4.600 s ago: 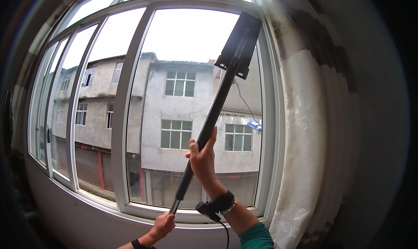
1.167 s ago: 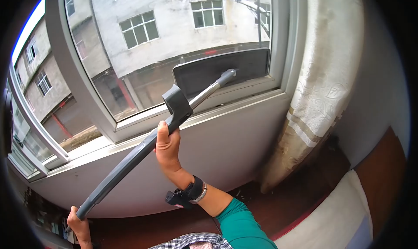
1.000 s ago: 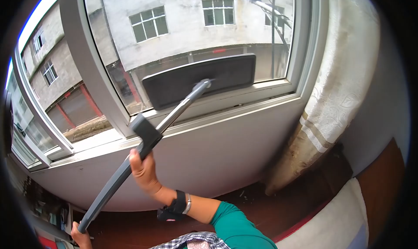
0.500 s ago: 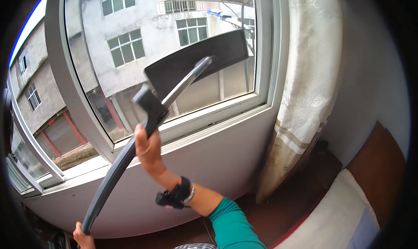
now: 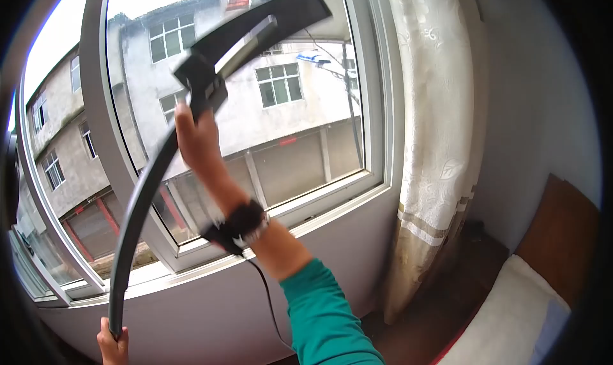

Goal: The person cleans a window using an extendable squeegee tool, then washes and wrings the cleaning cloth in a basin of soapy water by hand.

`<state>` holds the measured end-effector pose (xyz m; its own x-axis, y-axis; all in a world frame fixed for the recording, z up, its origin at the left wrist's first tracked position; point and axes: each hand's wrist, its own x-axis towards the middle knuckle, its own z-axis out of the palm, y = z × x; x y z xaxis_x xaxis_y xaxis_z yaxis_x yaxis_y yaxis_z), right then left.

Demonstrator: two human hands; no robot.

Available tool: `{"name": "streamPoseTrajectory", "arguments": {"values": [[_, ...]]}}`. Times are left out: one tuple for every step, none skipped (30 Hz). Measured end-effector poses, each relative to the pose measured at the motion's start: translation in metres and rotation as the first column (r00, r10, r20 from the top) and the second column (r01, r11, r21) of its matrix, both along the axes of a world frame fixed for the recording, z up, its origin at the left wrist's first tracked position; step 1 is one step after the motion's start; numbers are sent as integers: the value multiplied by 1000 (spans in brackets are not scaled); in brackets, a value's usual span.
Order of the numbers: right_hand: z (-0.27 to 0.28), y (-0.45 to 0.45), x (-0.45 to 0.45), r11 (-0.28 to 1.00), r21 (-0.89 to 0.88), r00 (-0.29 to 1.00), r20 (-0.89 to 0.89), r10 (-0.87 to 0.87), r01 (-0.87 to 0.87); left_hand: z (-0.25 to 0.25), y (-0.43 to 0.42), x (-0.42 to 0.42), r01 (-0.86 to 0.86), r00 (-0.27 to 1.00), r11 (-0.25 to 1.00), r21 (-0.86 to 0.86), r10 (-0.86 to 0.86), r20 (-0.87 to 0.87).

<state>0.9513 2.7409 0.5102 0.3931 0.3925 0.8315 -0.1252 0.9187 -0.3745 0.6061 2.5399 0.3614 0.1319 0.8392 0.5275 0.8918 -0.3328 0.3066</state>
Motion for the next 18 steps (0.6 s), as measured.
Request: {"name": "streamPoseTrajectory", "arguments": {"values": [[-39,-3,-10,997,-64,999,-15,36,-37,-13,-2,-23,-28,997,998,55,32,-77],[-81,-11,-21,990,-95,995,-39,97,-100,-26,-5,-47,-52,987,992,115,69,-148],[-126,-16,-34,949,-247,978,-114,173,-197,-36,-9,-69,-119,970,988,99,137,-203],[-167,-28,-50,889,-355,950,-222,221,-290,-42,-16,-85,-158,957,984,81,173,-233],[-201,-35,-64,873,-402,951,-246,186,-275,-43,-24,-96,-190,942,979,73,203,-266],[-212,-50,-73,837,-436,935,-276,225,-330,-47,-27,-111,-199,929,974,110,223,-294],[-212,-62,-77,796,-470,916,-307,258,-381,-45,-28,-114,-206,915,968,143,242,-322],[-212,-57,-81,797,-469,918,-294,267,-381,-42,-28,-117,-203,916,965,168,248,-317],[-207,-53,-85,819,-432,917,-296,266,-377,-32,-30,-115,-199,915,962,186,250,-316],[-204,-51,-87,843,-392,917,-302,262,-370,-34,-30,-119,-211,906,958,193,265,-329],[-200,-49,-85,848,-384,917,-307,256,-365,-30,-29,-116,-214,907,958,194,268,-325],[-173,-50,-80,856,-372,918,-307,252,-359,-16,-28,-106,-194,933,962,192,241,-265],[-151,-42,-75,883,-329,920,-318,230,-335,-2,-26,-95,-170,956,967,190,209,-207],[-124,-32,-66,912,-272,931,-286,226,-306,7,-23,-76,-168,957,967,190,206,-203],[-63,-26,-43,947,-223,967,-157,200,-232,15,-21,-55,-46,990,981,190,71,-124],[-26,-23,-33,972,-180,982,-142,127,-151,22,-16,-38,77,996,977,199,-69,-48],[6,-18,-22,977,-169,986,-124,111,-132,30,-11,-30,73,997,975,210,-65,-45],[37,-18,-11,978,-168,989,-106,106,-122,37,-7,-23,131,987,984,121,-141,76]]}}
